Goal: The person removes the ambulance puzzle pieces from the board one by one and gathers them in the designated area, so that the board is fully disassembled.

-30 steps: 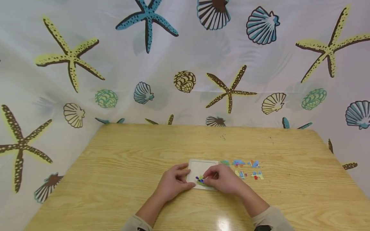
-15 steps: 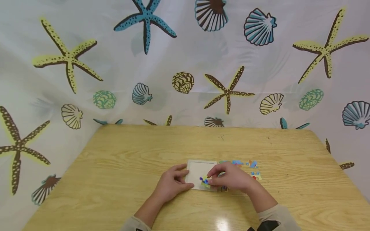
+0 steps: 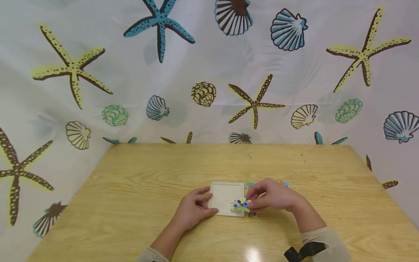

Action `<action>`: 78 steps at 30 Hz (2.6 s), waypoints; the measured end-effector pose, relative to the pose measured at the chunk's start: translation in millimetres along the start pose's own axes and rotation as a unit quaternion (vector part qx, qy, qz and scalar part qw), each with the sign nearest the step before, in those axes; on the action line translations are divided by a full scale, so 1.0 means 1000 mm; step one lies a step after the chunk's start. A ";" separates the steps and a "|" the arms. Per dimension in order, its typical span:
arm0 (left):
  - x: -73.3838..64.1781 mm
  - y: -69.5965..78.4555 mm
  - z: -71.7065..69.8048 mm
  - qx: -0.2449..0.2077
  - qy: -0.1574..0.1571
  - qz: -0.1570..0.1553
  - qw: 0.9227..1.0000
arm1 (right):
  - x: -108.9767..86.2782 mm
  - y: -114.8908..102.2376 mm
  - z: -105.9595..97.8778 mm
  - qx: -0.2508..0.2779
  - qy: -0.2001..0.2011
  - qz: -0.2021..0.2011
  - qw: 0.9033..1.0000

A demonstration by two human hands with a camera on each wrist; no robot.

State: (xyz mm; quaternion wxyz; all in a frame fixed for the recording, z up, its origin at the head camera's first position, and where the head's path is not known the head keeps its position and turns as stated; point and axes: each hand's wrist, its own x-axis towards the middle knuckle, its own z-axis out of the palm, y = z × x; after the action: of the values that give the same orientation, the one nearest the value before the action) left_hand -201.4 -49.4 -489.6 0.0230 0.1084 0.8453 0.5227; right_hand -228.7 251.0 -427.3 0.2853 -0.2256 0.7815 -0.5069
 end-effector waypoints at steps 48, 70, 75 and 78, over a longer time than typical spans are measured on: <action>0.002 -0.002 0.001 0.007 -0.012 0.000 1.000 | -0.033 0.014 -0.039 -0.087 0.049 0.099 0.990; 0.003 -0.003 0.001 0.007 -0.007 0.001 1.000 | -0.002 0.007 -0.007 0.004 0.048 -0.004 0.999; 0.002 -0.004 0.002 0.009 -0.007 0.000 1.000 | 0.007 0.002 0.011 0.007 0.055 -0.008 0.998; 0.002 -0.004 0.001 0.010 -0.007 0.001 1.000 | 0.010 -0.001 0.019 -0.007 0.055 -0.014 0.998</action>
State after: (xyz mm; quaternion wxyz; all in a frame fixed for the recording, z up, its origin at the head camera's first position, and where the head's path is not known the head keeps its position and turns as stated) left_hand -204.1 -49.3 -493.6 0.0275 0.1128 0.8504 0.5132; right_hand -223.3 231.3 -435.1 0.2334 -0.2102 0.7964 -0.5168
